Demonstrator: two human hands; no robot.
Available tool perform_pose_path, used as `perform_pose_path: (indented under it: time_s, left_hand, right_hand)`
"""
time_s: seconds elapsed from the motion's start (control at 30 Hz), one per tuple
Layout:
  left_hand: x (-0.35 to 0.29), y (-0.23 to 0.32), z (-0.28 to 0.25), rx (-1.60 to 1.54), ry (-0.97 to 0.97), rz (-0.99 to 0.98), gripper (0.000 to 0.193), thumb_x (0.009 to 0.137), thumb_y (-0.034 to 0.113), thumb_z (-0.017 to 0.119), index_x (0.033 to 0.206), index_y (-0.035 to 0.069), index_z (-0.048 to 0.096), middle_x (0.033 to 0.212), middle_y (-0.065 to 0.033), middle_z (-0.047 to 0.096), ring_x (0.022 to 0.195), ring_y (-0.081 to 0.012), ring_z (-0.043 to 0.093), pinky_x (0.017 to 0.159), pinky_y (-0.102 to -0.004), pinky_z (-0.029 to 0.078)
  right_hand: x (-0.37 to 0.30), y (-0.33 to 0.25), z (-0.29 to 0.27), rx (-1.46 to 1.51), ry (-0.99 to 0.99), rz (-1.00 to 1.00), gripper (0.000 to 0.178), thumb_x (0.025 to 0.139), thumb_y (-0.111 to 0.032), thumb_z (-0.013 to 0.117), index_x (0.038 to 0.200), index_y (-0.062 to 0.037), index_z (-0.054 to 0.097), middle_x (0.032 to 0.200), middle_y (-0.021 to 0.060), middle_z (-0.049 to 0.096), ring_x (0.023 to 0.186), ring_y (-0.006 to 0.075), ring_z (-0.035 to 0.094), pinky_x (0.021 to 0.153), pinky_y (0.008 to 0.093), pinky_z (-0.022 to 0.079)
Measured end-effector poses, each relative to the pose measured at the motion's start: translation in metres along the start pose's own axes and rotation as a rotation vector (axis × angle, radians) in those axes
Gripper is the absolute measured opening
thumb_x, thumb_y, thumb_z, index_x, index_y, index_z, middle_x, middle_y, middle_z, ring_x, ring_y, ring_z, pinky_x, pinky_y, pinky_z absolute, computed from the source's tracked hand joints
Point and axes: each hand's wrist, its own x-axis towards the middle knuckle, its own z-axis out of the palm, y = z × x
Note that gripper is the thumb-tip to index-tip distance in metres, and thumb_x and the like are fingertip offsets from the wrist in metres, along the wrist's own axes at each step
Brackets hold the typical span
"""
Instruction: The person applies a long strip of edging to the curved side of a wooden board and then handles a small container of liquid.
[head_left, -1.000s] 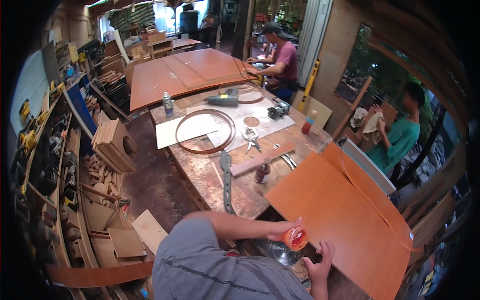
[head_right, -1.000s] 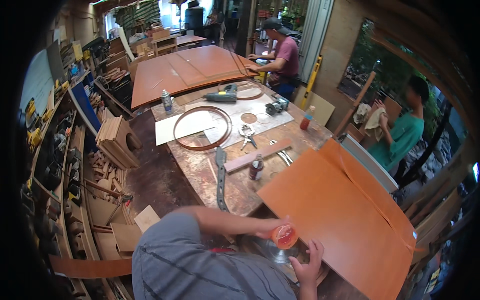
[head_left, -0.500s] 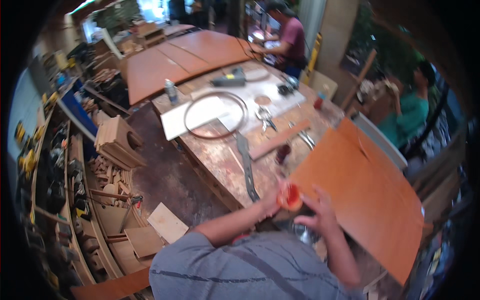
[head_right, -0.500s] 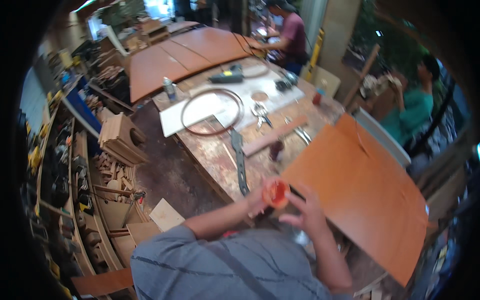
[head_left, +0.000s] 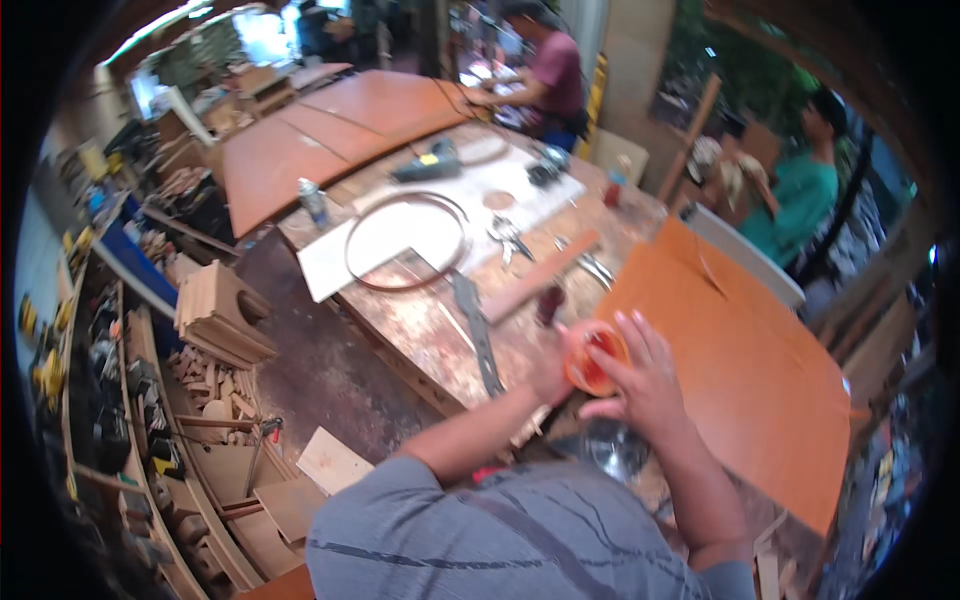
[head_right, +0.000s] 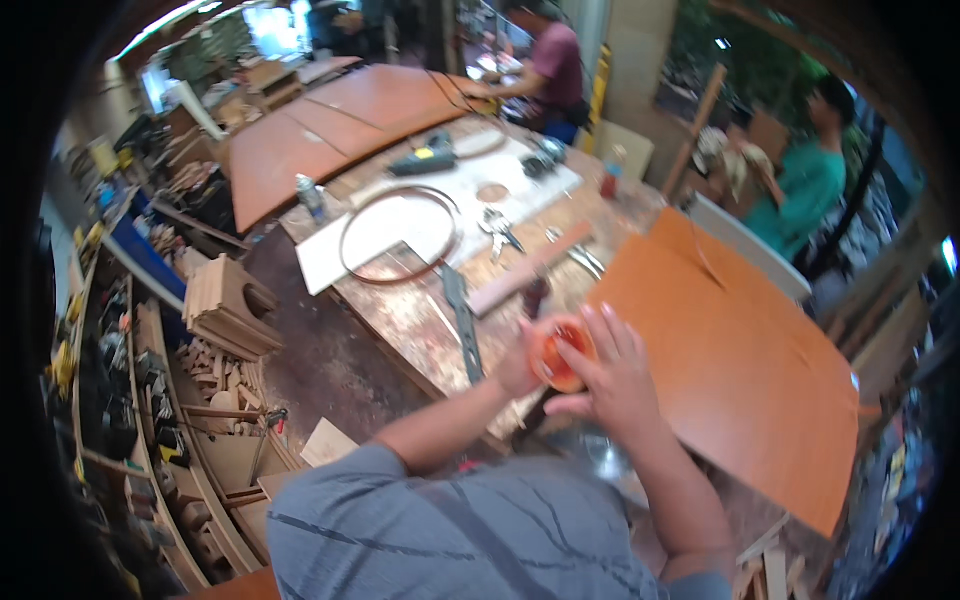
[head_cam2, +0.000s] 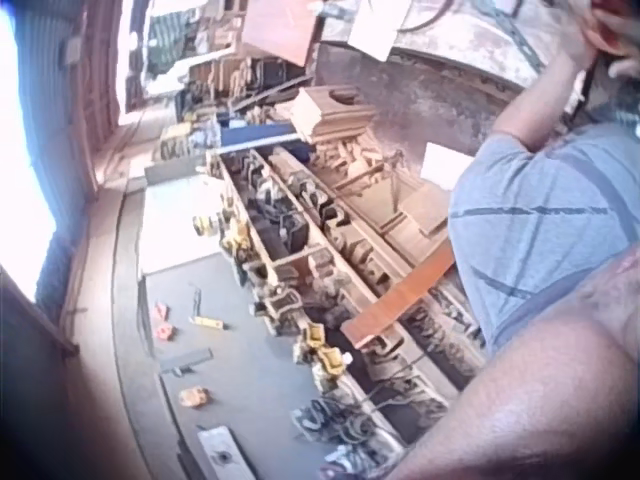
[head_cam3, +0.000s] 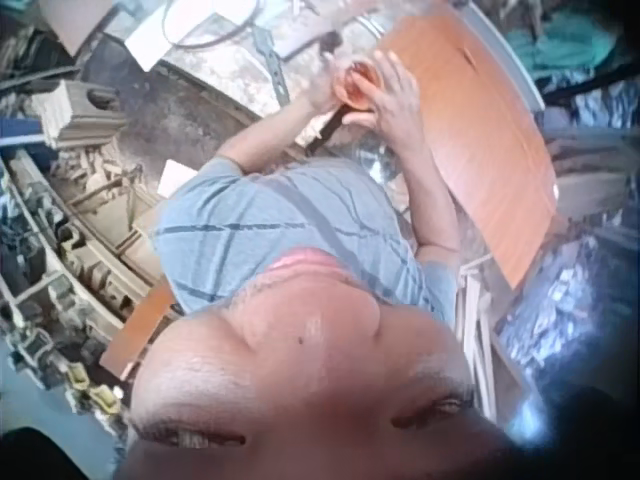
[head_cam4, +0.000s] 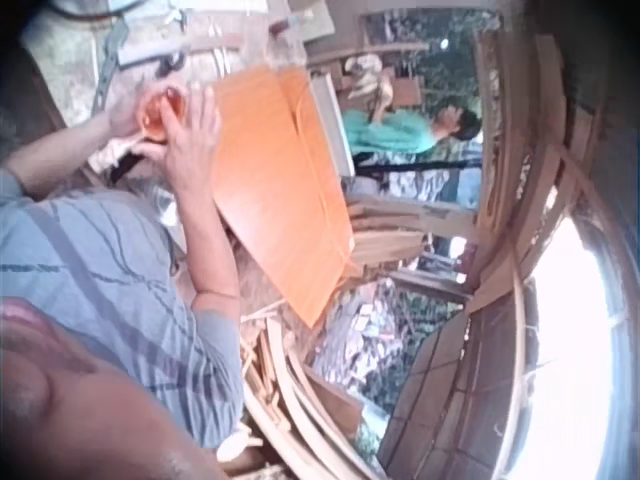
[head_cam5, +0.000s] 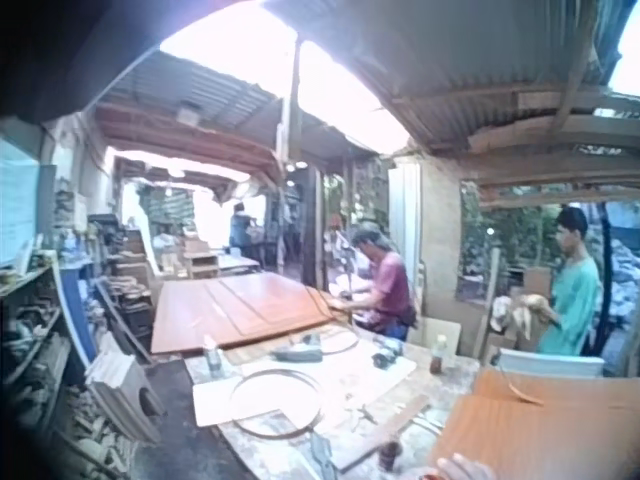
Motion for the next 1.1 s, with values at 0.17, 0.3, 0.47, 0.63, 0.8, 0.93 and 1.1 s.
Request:
perform_pose_path:
  time_s: [0.17, 0.3, 0.47, 0.63, 0.8, 0.93, 1.1]
  left_hand:
    - [-0.019, 0.001, -0.007, -0.075, 0.101, 0.027, 0.073, 0.091, 0.065, 0.028, 0.129, 0.004, 0.043, 0.123, -0.0112, 0.052, 0.117, -0.0209, 0.050, 0.103, -0.0360, 0.038]
    - [-0.023, 0.008, -0.010, -0.117, 0.148, -0.002, 0.072, 0.092, 0.064, 0.027, 0.128, 0.005, 0.044, 0.123, -0.0115, 0.053, 0.117, -0.0211, 0.051, 0.103, -0.0370, 0.039]
    - [-0.023, 0.012, -0.017, -0.103, 0.171, 0.000, 0.074, 0.091, 0.065, 0.028, 0.131, 0.005, 0.043, 0.126, -0.0108, 0.052, 0.118, -0.0214, 0.050, 0.103, -0.0381, 0.040]
    - [-0.028, 0.020, -0.018, -0.016, 0.201, -0.016, 0.080, 0.088, 0.070, 0.027, 0.134, 0.006, 0.039, 0.133, -0.0112, 0.048, 0.125, -0.0237, 0.045, 0.108, -0.0405, 0.034]
    - [-0.023, 0.017, -0.018, -0.023, 0.190, 0.009, 0.076, 0.090, 0.068, 0.023, 0.133, 0.007, 0.041, 0.126, -0.0092, 0.051, 0.118, -0.0201, 0.050, 0.103, -0.0379, 0.040]
    - [-0.023, 0.018, -0.023, 0.001, 0.197, 0.019, 0.075, 0.090, 0.067, 0.022, 0.131, 0.008, 0.042, 0.126, -0.0093, 0.051, 0.118, -0.0200, 0.051, 0.102, -0.0377, 0.040]
    - [-0.022, 0.011, -0.019, 0.013, 0.189, -0.006, 0.076, 0.090, 0.067, 0.022, 0.131, 0.007, 0.043, 0.127, -0.0109, 0.051, 0.119, -0.0214, 0.050, 0.102, -0.0383, 0.040]
  right_hand:
    - [0.007, -0.010, 0.007, 0.001, -0.003, -0.057, 0.074, 0.060, -0.067, 0.067, 0.113, -0.0161, 0.065, 0.140, 0.0172, 0.038, 0.130, 0.0395, 0.034, 0.102, 0.0514, 0.031]
    - [0.014, -0.013, 0.012, 0.043, -0.003, -0.076, 0.072, 0.059, -0.065, 0.069, 0.112, -0.0152, 0.065, 0.140, 0.0174, 0.038, 0.130, 0.0396, 0.035, 0.101, 0.0515, 0.032]
    - [0.022, -0.012, 0.022, 0.092, -0.011, -0.089, 0.074, 0.058, -0.064, 0.071, 0.113, -0.0154, 0.065, 0.141, 0.0175, 0.037, 0.131, 0.0399, 0.033, 0.102, 0.0516, 0.031]
    - [0.027, -0.015, 0.028, 0.140, 0.055, -0.129, 0.071, 0.054, -0.056, 0.078, 0.111, -0.0156, 0.064, 0.137, 0.0168, 0.041, 0.129, 0.0409, 0.035, 0.101, 0.0524, 0.032]
    - [0.026, -0.013, 0.030, 0.190, 0.069, -0.101, 0.072, 0.054, -0.056, 0.078, 0.113, -0.0163, 0.063, 0.140, 0.0162, 0.039, 0.130, 0.0427, 0.034, 0.102, 0.0544, 0.031]
    - [0.029, -0.011, 0.032, 0.184, 0.078, -0.077, 0.073, 0.056, -0.059, 0.076, 0.114, -0.0166, 0.063, 0.142, 0.0166, 0.037, 0.131, 0.0433, 0.031, 0.102, 0.0568, 0.030]
    - [0.019, -0.006, 0.035, 0.139, -0.003, -0.042, 0.074, 0.058, -0.064, 0.072, 0.116, -0.0188, 0.063, 0.145, 0.0175, 0.032, 0.133, 0.0439, 0.028, 0.104, 0.0601, 0.025]
